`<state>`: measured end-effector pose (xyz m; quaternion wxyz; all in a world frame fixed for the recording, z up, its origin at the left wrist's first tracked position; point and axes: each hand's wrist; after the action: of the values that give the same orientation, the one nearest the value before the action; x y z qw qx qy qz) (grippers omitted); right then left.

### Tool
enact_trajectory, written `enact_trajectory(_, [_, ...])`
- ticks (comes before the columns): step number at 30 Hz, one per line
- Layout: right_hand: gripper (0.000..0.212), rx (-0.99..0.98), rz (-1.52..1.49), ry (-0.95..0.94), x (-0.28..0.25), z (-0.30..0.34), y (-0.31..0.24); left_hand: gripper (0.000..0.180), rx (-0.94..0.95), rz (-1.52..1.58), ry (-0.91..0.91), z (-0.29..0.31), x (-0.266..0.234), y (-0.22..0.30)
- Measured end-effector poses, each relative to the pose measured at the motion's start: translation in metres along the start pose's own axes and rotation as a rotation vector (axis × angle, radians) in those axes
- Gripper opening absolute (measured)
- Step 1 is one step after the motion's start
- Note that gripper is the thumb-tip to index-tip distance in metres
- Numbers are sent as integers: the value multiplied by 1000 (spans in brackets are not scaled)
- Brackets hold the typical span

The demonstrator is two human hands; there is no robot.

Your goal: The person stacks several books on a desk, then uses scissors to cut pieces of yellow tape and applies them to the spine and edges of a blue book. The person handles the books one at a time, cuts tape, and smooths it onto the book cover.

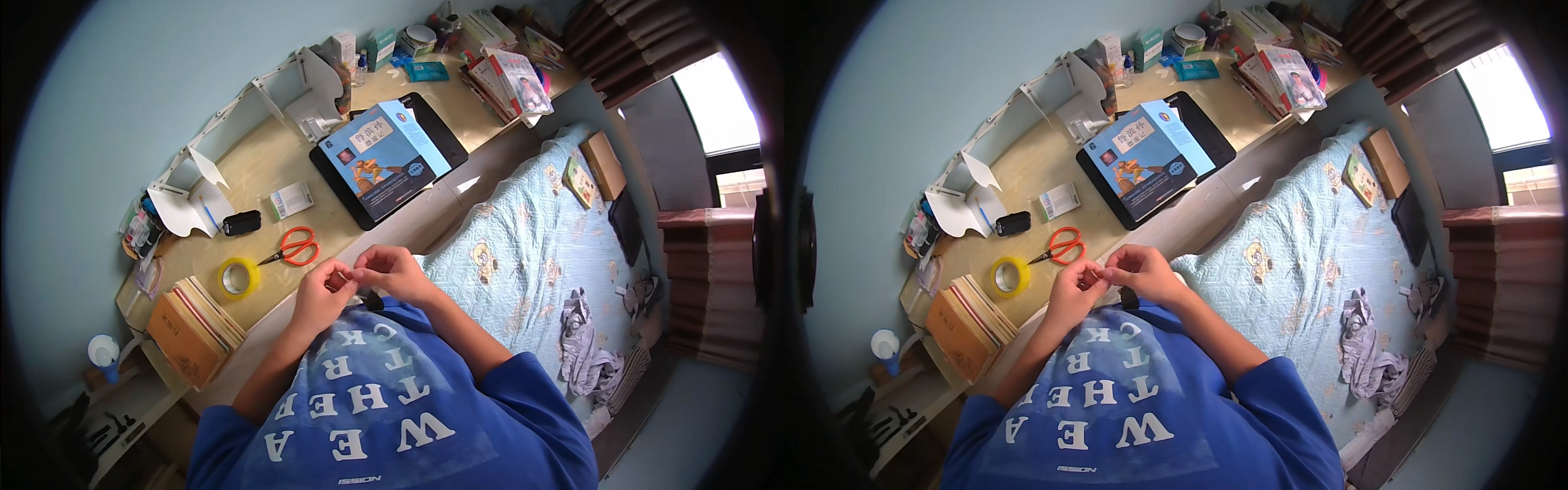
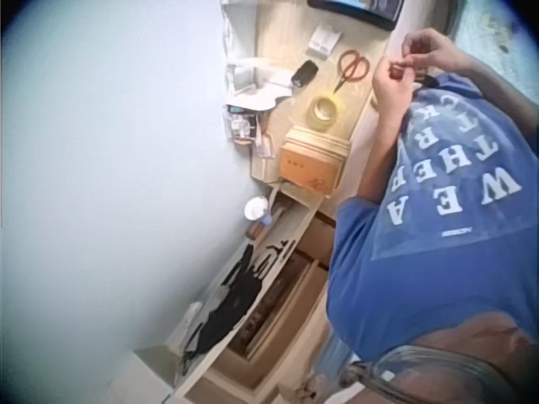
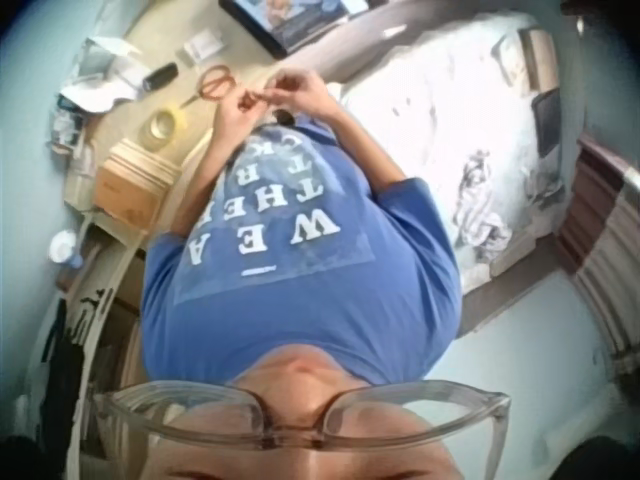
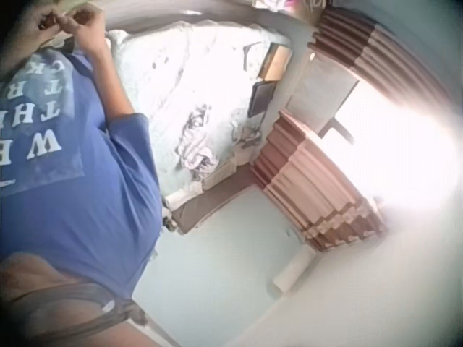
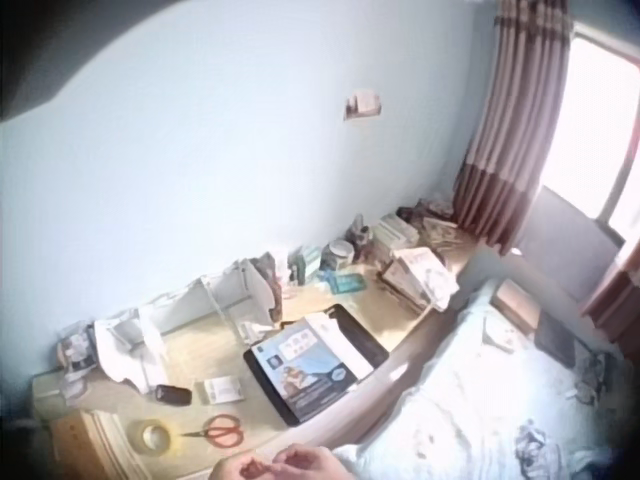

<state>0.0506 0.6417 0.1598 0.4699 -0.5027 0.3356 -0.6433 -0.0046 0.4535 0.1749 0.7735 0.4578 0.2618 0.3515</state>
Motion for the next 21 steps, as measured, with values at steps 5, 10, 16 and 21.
enact_trajectory(5, [12, 41, 31, 22, -58, 17, -13, 11, -20, -49, -15, -24, 52, 18])
enact_trajectory(10, [13, 62, 30, -37, -100, 26, -8, 12, -79, -94, -11, -34, 81, 38])
enact_trajectory(16, [12, -9, 330, -115, -112, 22, -12, 9, -173, -47, 57, -33, 92, 26])
enact_trajectory(21, [12, -136, 506, -206, -106, 18, -20, 22, -315, -17, 97, -29, 79, 3])
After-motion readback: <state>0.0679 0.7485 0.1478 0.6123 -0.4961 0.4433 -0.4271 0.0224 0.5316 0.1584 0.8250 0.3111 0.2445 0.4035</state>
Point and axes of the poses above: each hand's wrist, its own z-axis away from the middle knuckle, its own x-axis out of the palm, y = z × x, and after that the axes turned 6 degrees about -x, right-handed
